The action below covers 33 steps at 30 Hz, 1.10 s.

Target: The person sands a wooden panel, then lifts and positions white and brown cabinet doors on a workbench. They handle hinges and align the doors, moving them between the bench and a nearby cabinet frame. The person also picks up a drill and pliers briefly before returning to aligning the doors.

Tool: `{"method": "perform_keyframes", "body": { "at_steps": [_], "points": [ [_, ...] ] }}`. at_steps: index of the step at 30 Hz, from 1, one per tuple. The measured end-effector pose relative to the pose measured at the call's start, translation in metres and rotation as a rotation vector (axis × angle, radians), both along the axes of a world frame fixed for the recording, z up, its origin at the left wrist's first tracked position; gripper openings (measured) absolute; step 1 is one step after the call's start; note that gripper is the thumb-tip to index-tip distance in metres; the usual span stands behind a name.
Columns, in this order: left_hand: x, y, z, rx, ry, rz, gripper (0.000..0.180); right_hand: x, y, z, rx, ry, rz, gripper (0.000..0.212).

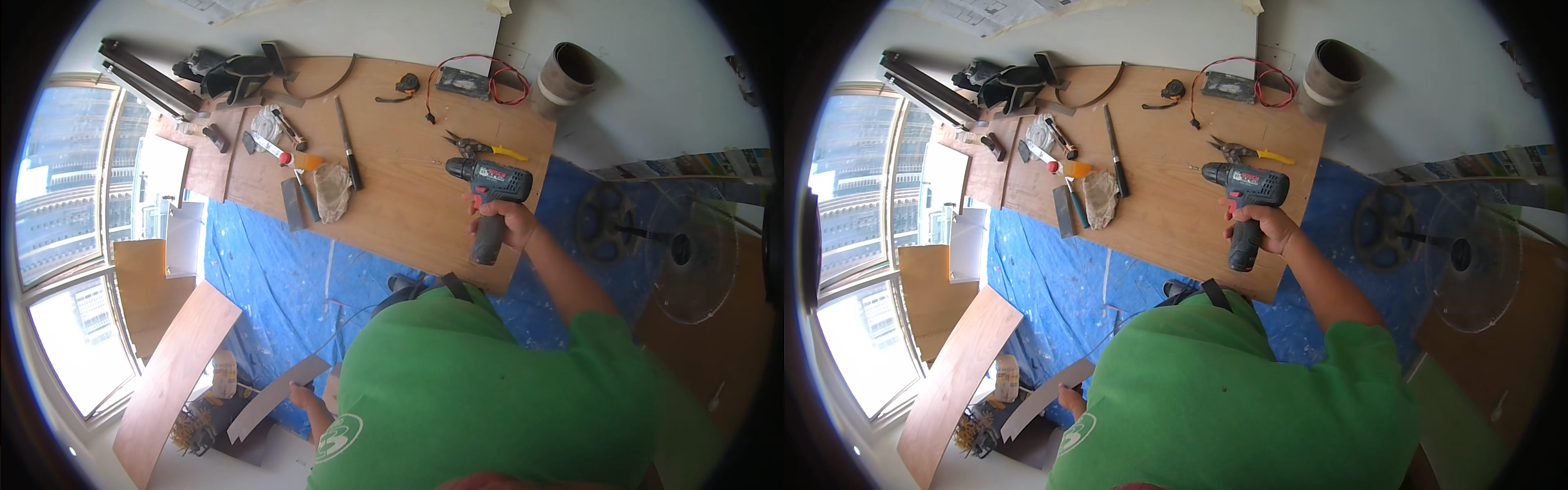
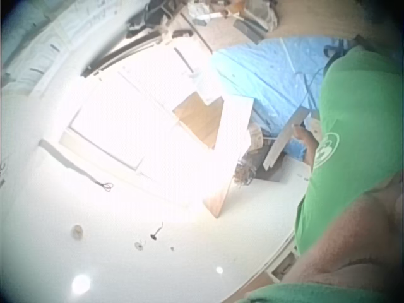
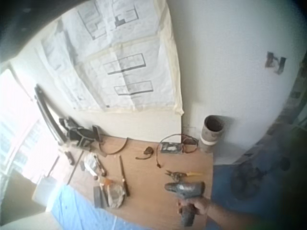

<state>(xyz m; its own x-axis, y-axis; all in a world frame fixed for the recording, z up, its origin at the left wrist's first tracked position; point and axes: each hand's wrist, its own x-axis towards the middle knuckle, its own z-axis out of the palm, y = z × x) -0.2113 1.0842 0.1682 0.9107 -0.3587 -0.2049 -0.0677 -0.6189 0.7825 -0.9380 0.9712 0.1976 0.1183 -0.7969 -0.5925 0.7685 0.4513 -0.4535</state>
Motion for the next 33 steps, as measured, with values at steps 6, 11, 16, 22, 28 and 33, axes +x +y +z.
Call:
{"method": "perform_keyframes", "body": {
  "at_steps": [6,11,16,22,28,33],
  "points": [
    [-0.017,0.000,0.014,0.091,-0.034,0.024,0.047,-0.055,-0.025,-0.048,0.092,0.277,-0.250,0.029],
    [-0.011,0.012,0.010,0.096,-0.054,0.016,0.046,-0.121,-0.054,-0.076,0.006,0.030,-0.382,0.032],
    [-0.001,0.018,0.010,0.056,-0.010,-0.037,0.044,-0.162,-0.074,-0.124,0.024,-0.002,-0.377,0.032],
    [0.011,0.020,0.016,0.133,-0.134,-0.104,0.049,-0.172,-0.078,-0.158,0.076,-0.036,-0.430,0.034],
    [-0.032,0.002,0.041,0.156,-0.112,-0.035,0.054,-0.196,-0.056,-0.154,0.304,0.281,-0.250,0.037],
    [-0.034,-0.005,0.037,0.183,-0.063,-0.048,0.050,-0.195,-0.048,-0.158,0.354,0.829,-0.167,0.038]
  ]
}}
